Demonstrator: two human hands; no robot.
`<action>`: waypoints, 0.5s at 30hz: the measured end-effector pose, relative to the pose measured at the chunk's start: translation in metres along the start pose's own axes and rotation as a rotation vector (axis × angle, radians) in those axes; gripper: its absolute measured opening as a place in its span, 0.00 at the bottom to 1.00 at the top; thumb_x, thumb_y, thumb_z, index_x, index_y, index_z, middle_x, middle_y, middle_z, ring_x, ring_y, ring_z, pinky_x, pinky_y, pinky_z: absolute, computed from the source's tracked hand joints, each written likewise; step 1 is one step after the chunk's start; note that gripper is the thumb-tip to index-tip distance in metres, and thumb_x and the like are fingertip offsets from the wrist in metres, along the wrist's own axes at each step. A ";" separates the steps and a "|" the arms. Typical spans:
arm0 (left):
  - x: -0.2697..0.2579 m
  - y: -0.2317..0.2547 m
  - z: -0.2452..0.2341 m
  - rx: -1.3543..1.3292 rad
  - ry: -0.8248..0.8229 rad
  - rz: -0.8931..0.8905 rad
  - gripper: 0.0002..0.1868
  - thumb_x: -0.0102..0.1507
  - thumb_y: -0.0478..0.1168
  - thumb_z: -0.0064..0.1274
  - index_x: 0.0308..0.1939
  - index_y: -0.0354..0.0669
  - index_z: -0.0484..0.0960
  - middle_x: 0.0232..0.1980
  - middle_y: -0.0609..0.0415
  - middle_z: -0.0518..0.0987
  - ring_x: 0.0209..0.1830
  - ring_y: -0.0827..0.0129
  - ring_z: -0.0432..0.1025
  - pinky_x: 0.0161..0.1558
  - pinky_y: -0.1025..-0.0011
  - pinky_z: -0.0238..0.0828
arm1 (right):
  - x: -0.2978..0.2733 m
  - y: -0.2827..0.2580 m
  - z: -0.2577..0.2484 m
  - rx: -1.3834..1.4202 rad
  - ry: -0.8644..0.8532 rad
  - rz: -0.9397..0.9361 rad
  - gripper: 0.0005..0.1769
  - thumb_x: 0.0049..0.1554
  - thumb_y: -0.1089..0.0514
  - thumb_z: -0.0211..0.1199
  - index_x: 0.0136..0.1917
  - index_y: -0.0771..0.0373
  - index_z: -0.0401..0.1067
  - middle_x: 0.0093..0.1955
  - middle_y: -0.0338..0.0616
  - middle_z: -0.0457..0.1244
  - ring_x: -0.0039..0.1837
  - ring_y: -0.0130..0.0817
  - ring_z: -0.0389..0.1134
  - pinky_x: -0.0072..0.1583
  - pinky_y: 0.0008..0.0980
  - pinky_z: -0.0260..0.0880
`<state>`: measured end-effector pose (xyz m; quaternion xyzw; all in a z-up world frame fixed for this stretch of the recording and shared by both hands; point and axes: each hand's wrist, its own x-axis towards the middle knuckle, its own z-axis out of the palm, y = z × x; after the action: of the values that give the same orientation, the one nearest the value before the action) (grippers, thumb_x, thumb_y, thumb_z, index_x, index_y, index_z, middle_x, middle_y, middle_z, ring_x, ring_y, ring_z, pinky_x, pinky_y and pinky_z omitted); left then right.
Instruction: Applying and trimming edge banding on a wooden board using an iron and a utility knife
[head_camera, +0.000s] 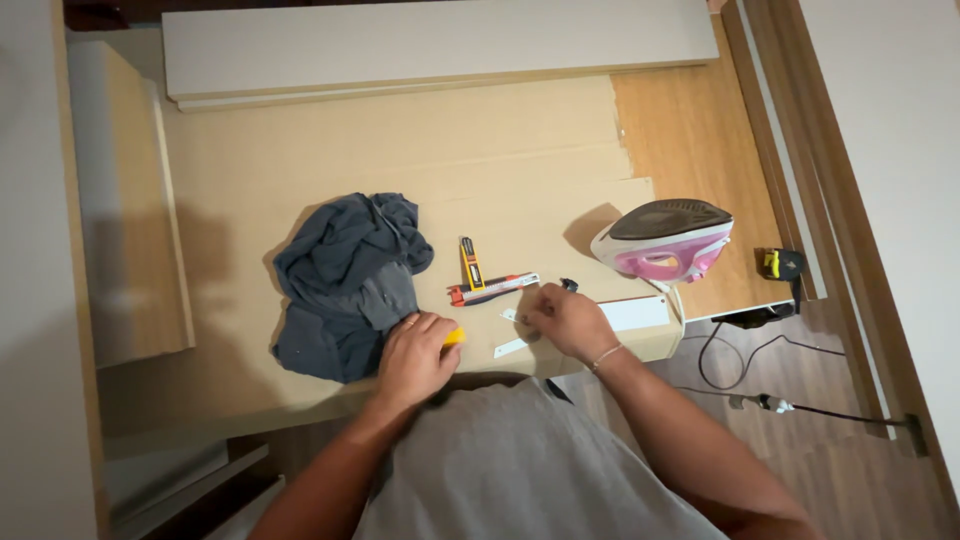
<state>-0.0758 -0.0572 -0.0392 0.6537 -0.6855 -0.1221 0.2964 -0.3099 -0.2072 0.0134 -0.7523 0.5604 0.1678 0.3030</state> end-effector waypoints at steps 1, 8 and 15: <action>0.002 0.002 -0.001 0.000 -0.011 -0.006 0.16 0.54 0.49 0.63 0.44 0.54 0.83 0.38 0.56 0.79 0.43 0.57 0.77 0.45 0.62 0.75 | -0.001 0.006 0.003 0.009 0.020 0.012 0.18 0.54 0.36 0.62 0.54 0.42 0.75 0.52 0.42 0.73 0.61 0.49 0.72 0.61 0.48 0.73; 0.035 0.028 -0.017 0.007 0.009 -0.126 0.15 0.57 0.51 0.61 0.43 0.50 0.82 0.39 0.52 0.80 0.43 0.52 0.78 0.44 0.59 0.76 | -0.002 -0.016 0.012 -0.195 0.092 -0.163 0.16 0.57 0.39 0.60 0.55 0.44 0.74 0.50 0.41 0.72 0.56 0.47 0.74 0.58 0.48 0.75; 0.114 0.031 0.002 0.151 -0.125 -0.477 0.23 0.58 0.63 0.53 0.40 0.49 0.76 0.39 0.49 0.80 0.39 0.49 0.81 0.42 0.53 0.78 | 0.003 -0.017 0.014 -0.247 0.083 -0.198 0.13 0.57 0.42 0.59 0.52 0.44 0.75 0.46 0.37 0.72 0.53 0.44 0.75 0.54 0.47 0.76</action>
<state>-0.0987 -0.1640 0.0047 0.8085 -0.5360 -0.1769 0.1666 -0.2914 -0.1972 0.0059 -0.8416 0.4707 0.1736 0.2002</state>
